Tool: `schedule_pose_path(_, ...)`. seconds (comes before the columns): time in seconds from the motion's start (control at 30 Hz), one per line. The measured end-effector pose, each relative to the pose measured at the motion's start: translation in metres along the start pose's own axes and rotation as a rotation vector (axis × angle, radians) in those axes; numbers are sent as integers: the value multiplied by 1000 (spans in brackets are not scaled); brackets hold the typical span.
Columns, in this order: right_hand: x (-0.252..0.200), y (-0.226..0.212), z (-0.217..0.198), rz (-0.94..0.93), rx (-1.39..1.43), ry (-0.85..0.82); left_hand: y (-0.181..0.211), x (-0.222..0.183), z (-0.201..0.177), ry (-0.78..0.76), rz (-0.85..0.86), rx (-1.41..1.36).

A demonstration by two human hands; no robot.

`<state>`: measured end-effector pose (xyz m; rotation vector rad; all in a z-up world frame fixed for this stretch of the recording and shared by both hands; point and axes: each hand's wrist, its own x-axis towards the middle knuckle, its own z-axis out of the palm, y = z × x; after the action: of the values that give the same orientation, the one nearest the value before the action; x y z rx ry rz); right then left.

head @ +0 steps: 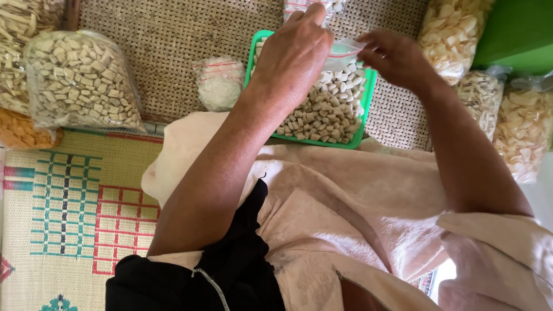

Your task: The person sits on a mat and repeatedly transfers small, light-colored food pieces from a green tray into small clear plastic bags. They open each bag, fill it by hand, and set it aside, continuing the process throughout the clip.

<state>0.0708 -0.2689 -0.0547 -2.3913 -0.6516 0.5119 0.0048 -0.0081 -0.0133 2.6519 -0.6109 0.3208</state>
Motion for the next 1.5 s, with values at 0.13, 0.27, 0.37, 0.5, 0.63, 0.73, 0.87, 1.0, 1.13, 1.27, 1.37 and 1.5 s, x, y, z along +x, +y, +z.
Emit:
schedule_pose_path(0.13, -42, -69, -36, 16, 99, 146, -3, 1, 9, -25, 12, 24)
schedule_pose_path(0.27, -58, -79, -31, -294, 219, 346, -2, -1, 16, -74, 30, -19)
schedule_pose_path(0.37, -58, -86, -28, -415, 72, 404, -1, 3, 21, -58, 62, -54)
schedule_pose_path(0.5, -56, -89, -23, -496, -126, 447, 2, 1, 17, -81, 78, -74)
schedule_pose_path(0.63, -53, -92, -19, -499, -181, 455, 4, 3, 14, -100, 80, -90)
schedule_pose_path(0.73, -49, -94, -16, -547, -271, 449, 7, 3, 13, -134, 84, -56)
schedule_pose_path(0.87, -45, -98, -13, -640, -444, 461, 9, 3, 12, -98, 87, -153)
schedule_pose_path(1.0, -46, -94, -11, -586, -355, 405, 8, 2, 16, -51, 91, -191)
schedule_pose_path(1.13, -50, -86, -17, -559, -206, 433, 4, 3, 8, -107, 75, -135)
schedule_pose_path(1.27, -48, -71, -16, -324, -5, 218, -1, 3, 4, -79, 28, -251)
schedule_pose_path(1.37, -40, -59, -5, -173, 84, 84, -1, 2, -3, -9, 51, -317)
schedule_pose_path(1.5, -28, -54, 13, -145, 611, -38, 3, 1, -10, 28, 65, -378)
